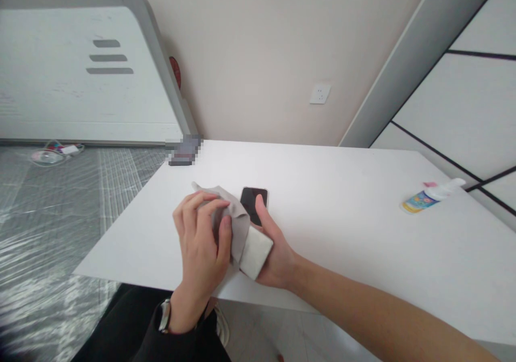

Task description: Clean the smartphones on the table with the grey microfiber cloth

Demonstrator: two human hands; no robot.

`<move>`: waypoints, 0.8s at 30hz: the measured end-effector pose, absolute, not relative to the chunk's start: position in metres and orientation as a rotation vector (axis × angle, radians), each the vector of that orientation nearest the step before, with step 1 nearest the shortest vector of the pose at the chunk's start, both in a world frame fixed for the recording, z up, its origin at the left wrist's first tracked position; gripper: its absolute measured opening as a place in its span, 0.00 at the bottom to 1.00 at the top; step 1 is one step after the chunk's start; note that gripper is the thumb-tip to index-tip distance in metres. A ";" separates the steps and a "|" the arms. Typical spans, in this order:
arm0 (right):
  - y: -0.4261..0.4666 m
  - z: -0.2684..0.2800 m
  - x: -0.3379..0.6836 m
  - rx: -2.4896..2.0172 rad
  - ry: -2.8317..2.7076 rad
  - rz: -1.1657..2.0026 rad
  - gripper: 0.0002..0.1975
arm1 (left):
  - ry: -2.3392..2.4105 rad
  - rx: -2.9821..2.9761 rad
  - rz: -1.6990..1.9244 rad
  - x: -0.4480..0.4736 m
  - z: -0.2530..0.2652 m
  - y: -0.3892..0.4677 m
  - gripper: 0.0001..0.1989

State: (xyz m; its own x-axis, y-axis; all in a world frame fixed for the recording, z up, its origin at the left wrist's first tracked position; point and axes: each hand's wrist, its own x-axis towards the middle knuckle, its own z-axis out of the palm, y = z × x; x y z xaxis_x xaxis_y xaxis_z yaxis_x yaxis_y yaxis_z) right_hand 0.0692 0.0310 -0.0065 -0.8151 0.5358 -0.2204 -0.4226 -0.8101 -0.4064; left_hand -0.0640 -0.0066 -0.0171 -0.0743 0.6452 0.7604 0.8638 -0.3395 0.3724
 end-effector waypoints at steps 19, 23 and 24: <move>0.040 -0.019 0.076 -0.471 -0.443 2.440 0.19 | -1.674 -2.364 -1.035 -0.028 -0.032 -0.021 0.32; 0.041 -0.013 0.076 -0.483 -0.506 2.432 0.24 | -1.660 -2.320 -0.995 -0.036 -0.027 -0.017 0.31; 0.039 -0.010 0.075 -0.478 -0.549 2.447 0.26 | -1.681 -2.288 -1.005 -0.043 -0.026 -0.014 0.31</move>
